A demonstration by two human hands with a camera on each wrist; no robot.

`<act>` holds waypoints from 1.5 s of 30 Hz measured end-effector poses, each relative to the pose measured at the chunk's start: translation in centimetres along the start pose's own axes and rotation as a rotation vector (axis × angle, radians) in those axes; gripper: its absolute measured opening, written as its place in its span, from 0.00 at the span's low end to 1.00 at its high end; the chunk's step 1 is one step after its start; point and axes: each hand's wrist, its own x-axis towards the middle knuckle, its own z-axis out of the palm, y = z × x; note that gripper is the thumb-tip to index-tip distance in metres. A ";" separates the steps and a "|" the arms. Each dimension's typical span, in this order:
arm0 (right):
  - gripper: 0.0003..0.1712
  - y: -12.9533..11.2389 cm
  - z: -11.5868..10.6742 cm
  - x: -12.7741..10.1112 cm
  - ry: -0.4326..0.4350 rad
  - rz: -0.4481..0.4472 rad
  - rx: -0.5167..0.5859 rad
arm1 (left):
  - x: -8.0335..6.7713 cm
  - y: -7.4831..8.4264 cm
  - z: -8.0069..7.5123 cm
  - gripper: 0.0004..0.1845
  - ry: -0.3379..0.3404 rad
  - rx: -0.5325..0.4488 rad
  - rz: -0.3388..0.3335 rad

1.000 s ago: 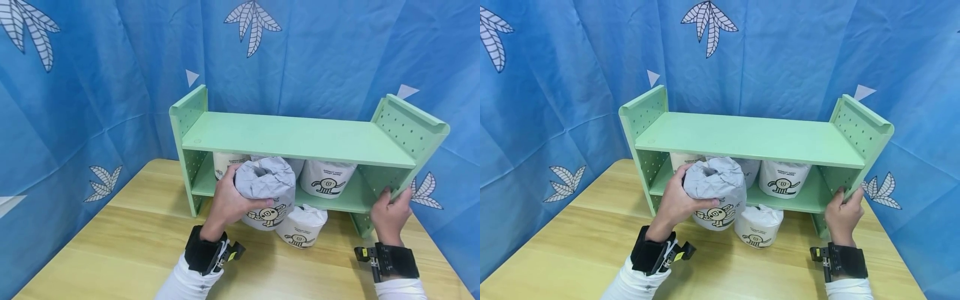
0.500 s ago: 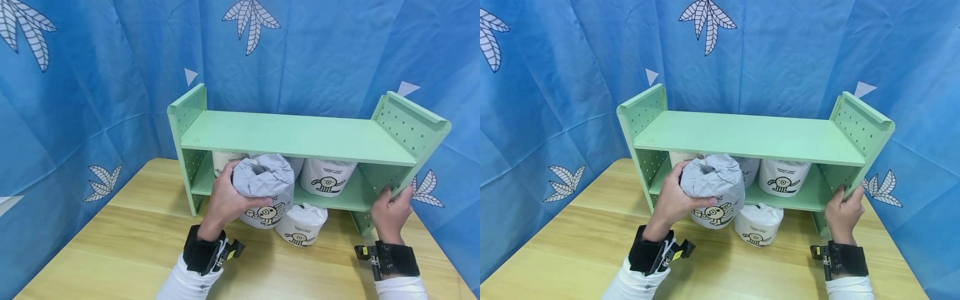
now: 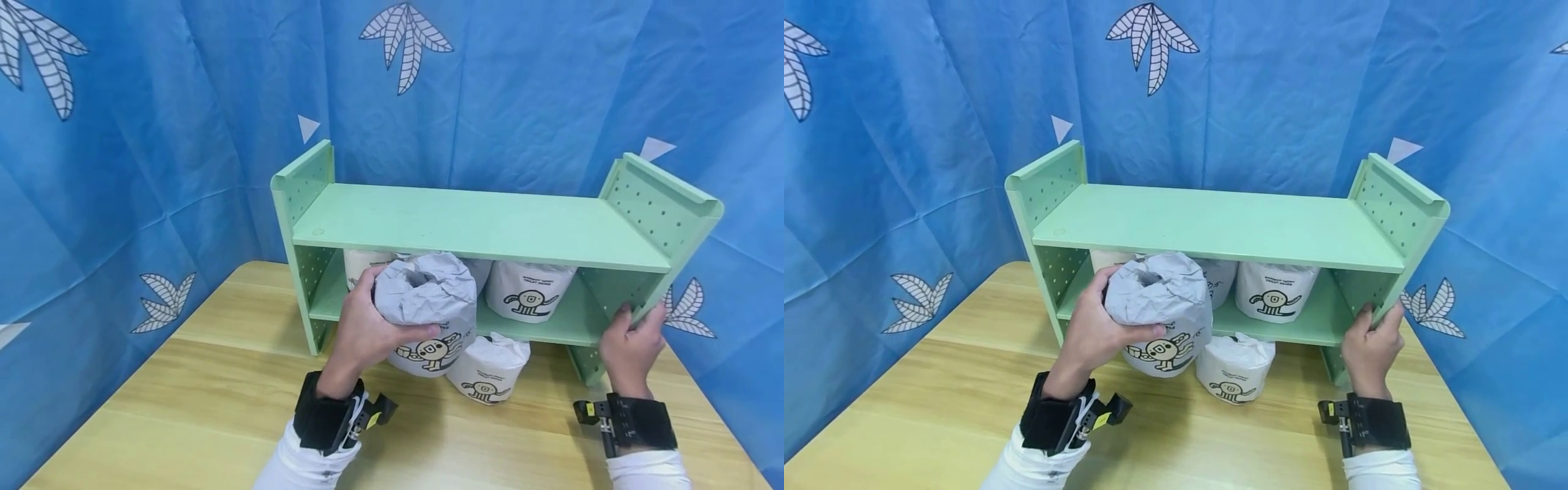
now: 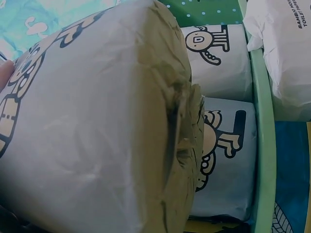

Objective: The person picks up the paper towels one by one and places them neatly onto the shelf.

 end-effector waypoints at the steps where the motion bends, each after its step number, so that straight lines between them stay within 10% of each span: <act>1: 0.25 0.1 0.1 0.0 0.001 -0.003 0.001 | 0.0 0.1 -0.1 0.55 0.001 0.004 0.002; 45: 0.26 0.1 0.2 -0.1 0.016 -0.040 0.017 | -0.4 3.3 -1.7 0.50 -0.008 0.041 0.167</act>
